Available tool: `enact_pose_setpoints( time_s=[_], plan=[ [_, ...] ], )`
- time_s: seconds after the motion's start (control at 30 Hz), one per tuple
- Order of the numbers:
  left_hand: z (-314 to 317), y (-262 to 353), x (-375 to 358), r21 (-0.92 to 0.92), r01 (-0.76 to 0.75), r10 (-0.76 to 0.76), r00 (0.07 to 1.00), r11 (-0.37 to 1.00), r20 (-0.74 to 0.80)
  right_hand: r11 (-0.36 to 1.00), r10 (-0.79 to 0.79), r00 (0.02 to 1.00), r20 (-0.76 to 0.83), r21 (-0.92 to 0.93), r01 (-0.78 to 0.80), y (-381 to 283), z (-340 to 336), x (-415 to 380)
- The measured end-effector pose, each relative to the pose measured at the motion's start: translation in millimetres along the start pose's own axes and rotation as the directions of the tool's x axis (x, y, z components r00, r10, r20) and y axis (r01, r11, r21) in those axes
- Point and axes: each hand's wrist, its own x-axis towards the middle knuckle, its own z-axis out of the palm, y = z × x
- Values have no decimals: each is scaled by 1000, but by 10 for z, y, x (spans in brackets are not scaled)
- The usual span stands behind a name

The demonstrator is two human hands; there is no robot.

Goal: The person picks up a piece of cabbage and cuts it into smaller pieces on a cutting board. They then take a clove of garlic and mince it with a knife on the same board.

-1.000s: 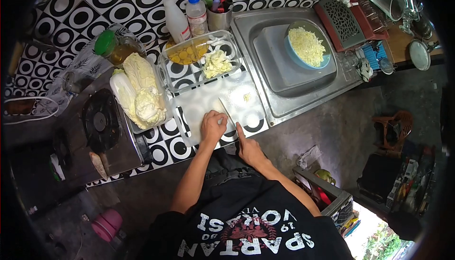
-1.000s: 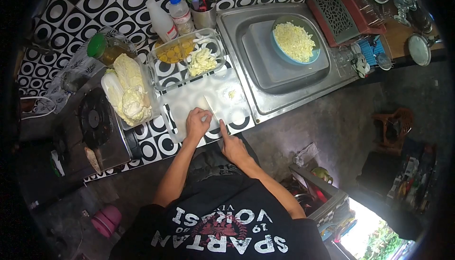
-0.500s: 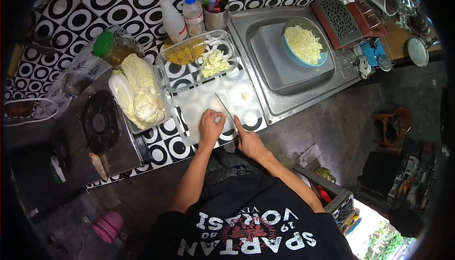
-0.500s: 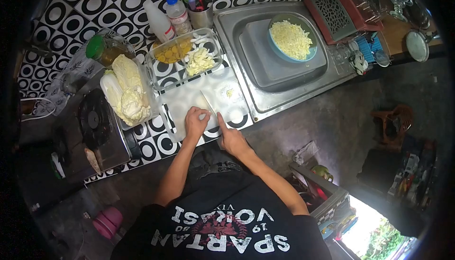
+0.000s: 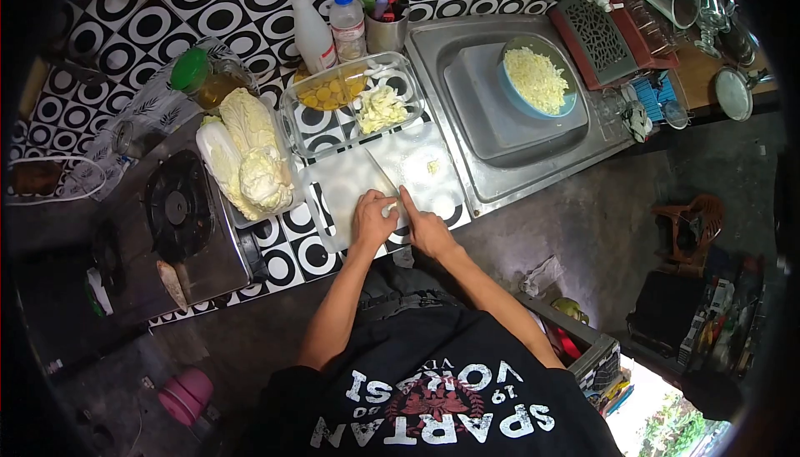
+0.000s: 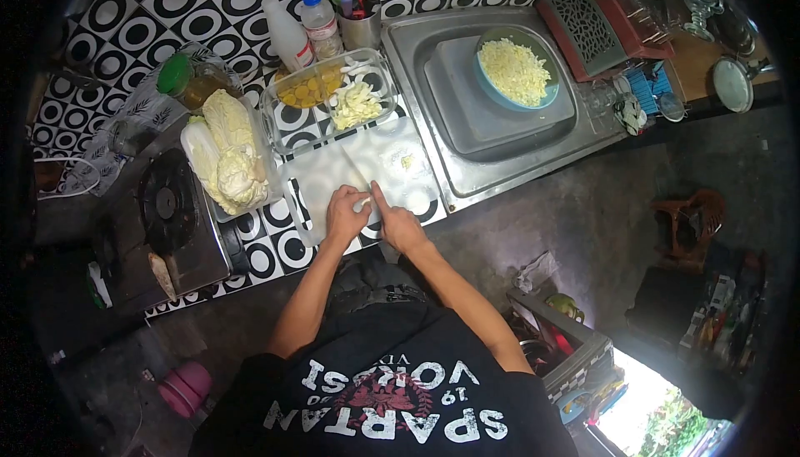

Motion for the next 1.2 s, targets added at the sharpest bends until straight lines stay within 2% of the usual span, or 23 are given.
enact_pose_setpoints(
  time_s=[0.03,0.1,0.13,0.17,0.3,0.5,0.63,0.7,0.77,0.83,0.93,1.13,1.2],
  plan=[
    [3,-12,-1,-1,3,-3,1000,1000,-3,999,21,1000,18,43,-22,0,-11,-5],
    [9,-40,1,-128,159,-157,987,979,26,996,33,998,50,79,-37,-30,-68,-51],
    [5,-54,-4,-130,168,-167,986,977,19,993,81,994,67,82,-86,-82,-126,-132],
    [5,-66,-2,-128,161,-159,987,979,29,987,129,988,83,83,-135,-108,-151,-198],
    [31,-67,-16,-123,157,-154,987,980,34,988,104,994,28,109,-107,-61,-23,-445],
    [30,-80,-17,-113,66,-67,998,991,-9,988,156,987,50,-15,-155,7,155,-337],
    [14,-48,-10,-99,51,-52,999,994,-4,997,72,997,8,17,-72,-9,102,-41],
    [-2,-22,-10,-154,122,-126,992,980,-15,998,53,999,7,28,-54,-39,56,-21],
    [-8,15,7,-151,136,-141,990,979,-24,992,112,990,80,44,-116,-49,-35,-49],
    [-23,29,-5,-149,160,-166,986,976,-27,991,124,989,81,36,-127,-147,-170,-181],
    [8,-4,-4,-140,240,-231,970,961,73,992,109,993,43,56,-111,-84,-77,-389],
    [27,-27,-2,-87,137,-135,990,987,29,997,72,995,-75,20,-70,20,253,-356],
    [30,1,-6,-61,88,-90,995,994,-41,995,90,995,-41,37,-89,-35,175,-212]
  ],
)
